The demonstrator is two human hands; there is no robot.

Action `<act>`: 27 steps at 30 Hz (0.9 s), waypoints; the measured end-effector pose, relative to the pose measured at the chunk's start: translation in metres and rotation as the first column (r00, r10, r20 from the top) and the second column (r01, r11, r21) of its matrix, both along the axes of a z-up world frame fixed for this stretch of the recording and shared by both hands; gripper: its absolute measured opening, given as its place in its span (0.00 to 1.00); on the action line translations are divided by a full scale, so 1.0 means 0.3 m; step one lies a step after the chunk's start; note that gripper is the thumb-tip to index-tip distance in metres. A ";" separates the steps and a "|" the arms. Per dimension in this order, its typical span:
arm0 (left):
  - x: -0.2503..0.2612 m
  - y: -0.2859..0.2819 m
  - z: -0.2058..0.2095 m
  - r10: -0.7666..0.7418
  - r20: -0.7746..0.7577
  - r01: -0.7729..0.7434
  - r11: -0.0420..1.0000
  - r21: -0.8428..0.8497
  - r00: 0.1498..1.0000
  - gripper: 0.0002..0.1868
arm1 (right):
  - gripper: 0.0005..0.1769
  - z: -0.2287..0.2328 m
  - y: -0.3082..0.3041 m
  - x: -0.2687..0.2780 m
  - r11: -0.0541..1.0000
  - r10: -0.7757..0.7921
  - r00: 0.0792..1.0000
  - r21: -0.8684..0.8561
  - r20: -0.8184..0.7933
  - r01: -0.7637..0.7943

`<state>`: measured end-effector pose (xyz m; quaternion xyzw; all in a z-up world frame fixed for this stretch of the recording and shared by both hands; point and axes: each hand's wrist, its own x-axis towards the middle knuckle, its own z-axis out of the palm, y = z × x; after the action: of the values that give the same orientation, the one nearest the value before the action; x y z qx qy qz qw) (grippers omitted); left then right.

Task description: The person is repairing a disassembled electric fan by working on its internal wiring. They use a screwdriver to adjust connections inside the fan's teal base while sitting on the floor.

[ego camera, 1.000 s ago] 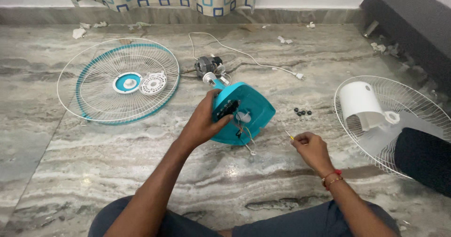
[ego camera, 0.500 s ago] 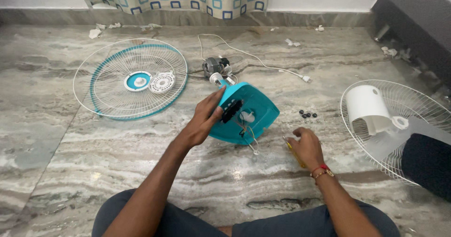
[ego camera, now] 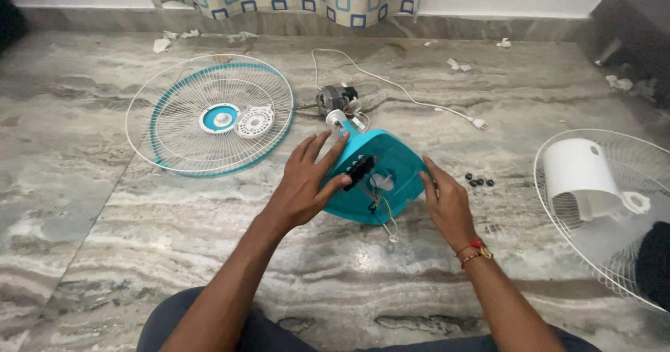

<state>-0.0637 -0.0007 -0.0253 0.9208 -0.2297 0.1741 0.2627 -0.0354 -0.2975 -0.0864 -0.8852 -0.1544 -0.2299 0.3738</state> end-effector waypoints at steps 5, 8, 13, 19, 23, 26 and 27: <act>-0.030 0.025 0.049 0.189 0.148 -0.161 0.970 -0.182 0.971 0.35 | 0.13 -0.022 -0.023 0.042 0.998 -0.058 0.998 -0.016 0.030 0.058; -0.040 0.048 0.081 0.292 0.314 -0.267 0.956 -0.121 0.903 0.31 | 0.12 -0.035 -0.023 0.055 0.994 -0.103 0.994 -0.032 -0.025 0.102; -0.029 0.028 0.091 0.177 0.356 -0.181 0.983 -0.021 0.918 0.37 | 0.12 -0.037 -0.025 0.070 0.993 -0.111 0.994 -0.050 -0.010 0.110; 0.007 -0.008 0.027 0.004 0.259 -0.032 0.994 0.103 0.966 0.38 | 0.13 -0.013 -0.007 0.057 0.987 -0.160 0.976 0.003 -0.150 0.162; 0.032 -0.012 -0.013 0.001 0.257 -0.041 0.988 0.150 0.967 0.32 | 0.13 -0.031 -0.014 0.053 0.991 -0.125 0.988 0.031 -0.089 0.128; 0.037 -0.002 -0.023 -0.025 0.230 -0.006 0.991 0.134 0.973 0.31 | 0.15 -0.067 -0.040 0.055 0.988 -0.086 0.985 0.115 -0.153 0.104; 0.035 0.002 -0.025 -0.035 0.214 0.009 0.992 0.124 0.976 0.31 | 0.15 -0.084 -0.054 0.052 0.979 -0.133 0.973 0.128 -0.191 0.159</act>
<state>-0.0531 0.0000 -0.0329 0.9082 -0.2773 0.2557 0.1811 -0.0198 -0.3137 -0.1116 -0.8825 -0.0374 -0.1856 0.4306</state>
